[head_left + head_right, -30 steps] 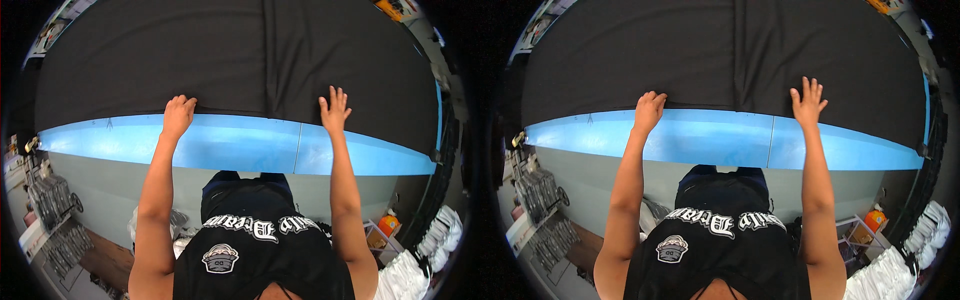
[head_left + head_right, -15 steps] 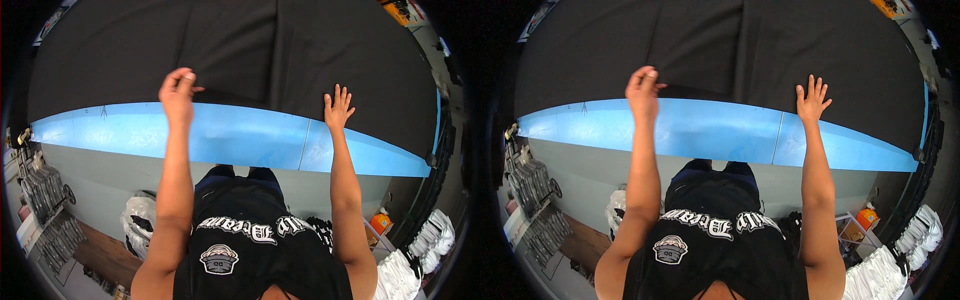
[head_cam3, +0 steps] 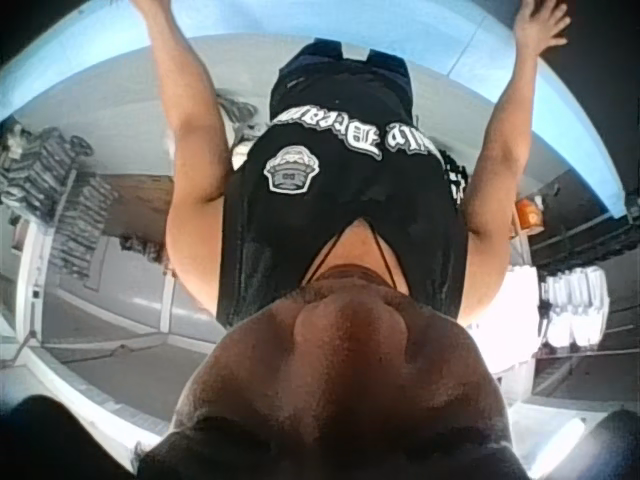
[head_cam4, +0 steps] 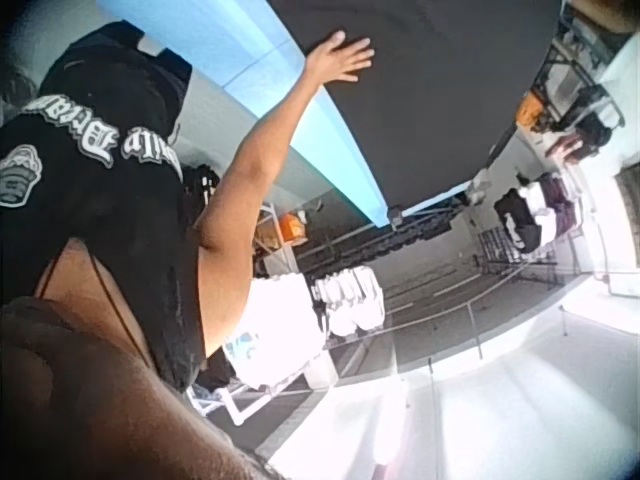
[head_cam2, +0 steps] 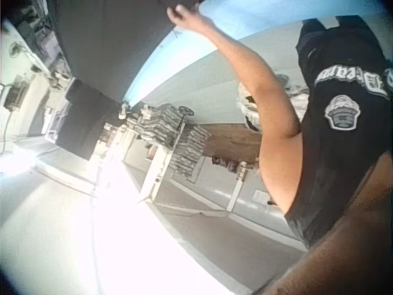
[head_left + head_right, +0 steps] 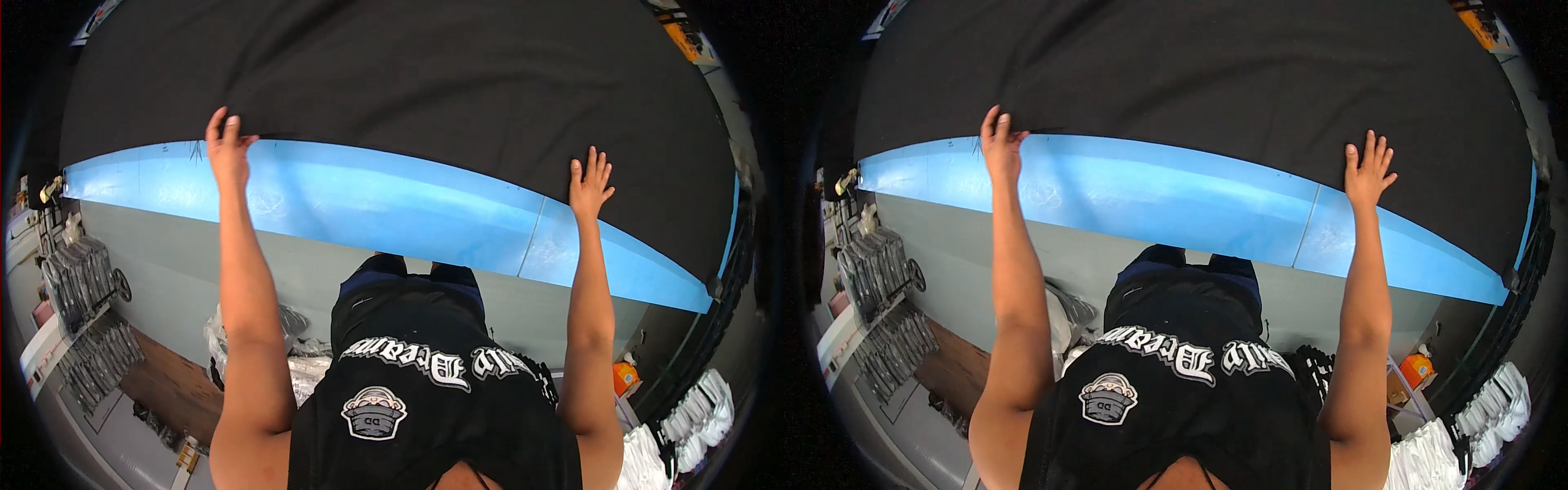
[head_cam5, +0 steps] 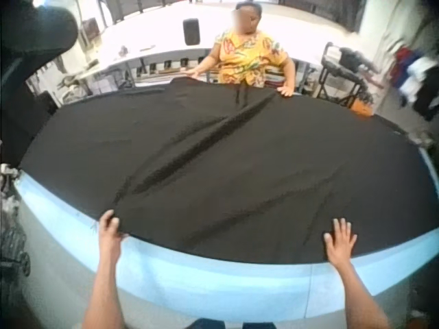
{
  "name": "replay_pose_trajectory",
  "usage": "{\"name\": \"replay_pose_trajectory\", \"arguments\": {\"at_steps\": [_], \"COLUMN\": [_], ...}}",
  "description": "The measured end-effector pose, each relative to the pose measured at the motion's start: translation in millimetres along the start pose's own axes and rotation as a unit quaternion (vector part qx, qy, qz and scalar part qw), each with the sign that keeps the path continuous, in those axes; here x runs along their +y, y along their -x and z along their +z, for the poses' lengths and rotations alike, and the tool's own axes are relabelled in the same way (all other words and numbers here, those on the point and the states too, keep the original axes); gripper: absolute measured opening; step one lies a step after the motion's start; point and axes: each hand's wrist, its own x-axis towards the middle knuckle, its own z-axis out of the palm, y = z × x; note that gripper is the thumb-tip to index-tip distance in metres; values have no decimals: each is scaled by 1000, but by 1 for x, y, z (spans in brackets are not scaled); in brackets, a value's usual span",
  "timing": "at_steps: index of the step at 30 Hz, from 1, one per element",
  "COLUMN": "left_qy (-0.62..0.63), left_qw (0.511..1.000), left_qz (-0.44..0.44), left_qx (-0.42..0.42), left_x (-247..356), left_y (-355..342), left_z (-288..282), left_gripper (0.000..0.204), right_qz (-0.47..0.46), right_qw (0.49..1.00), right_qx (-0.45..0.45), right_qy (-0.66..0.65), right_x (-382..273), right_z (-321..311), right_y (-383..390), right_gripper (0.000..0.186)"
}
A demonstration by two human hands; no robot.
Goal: The person aligns and flattens layers of fabric on a table by hand, cuts the fabric using an electric fabric cutter, and pulls and spreads more fabric across the table.
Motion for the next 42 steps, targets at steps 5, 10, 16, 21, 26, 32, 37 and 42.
{"name": "replay_pose_trajectory", "arguments": {"at_steps": [5,10,16,21,26,32,37,42], "left_qy": [-94,-123,-396,-431,-442,-498,-503,-552], "left_qw": [995,983,890,873,873,806,810,788], "left_qz": [41,137,227,230,201,314,290,262], "left_qx": [2,6,7,2,-34,-65,-76,-79], "left_x": [4,48,-5,-12,-8,-16,-13,-2], "left_y": [11,5,4,8,12,10,11,7], "left_z": [9,27,-2,2,-1,-8,-9,-7], "left_gripper": [25,18,17,16,13,12,13,16], "right_qz": [16,-40,-43,-33,-36,8,-79,-59], "right_qw": [1000,999,998,999,999,999,996,998], "right_qx": [-19,-28,-44,-34,-35,-46,8,-24], "right_qy": [-9,-13,-3,6,5,6,-28,-5], "right_x": [-9,-31,-37,-34,-34,-51,-134,-143], "right_z": [-9,-5,-6,-9,-12,-26,-23,-10], "right_y": [-2,6,6,9,12,13,29,35], "right_gripper": [63,61,61,62,62,65,64,67]}}
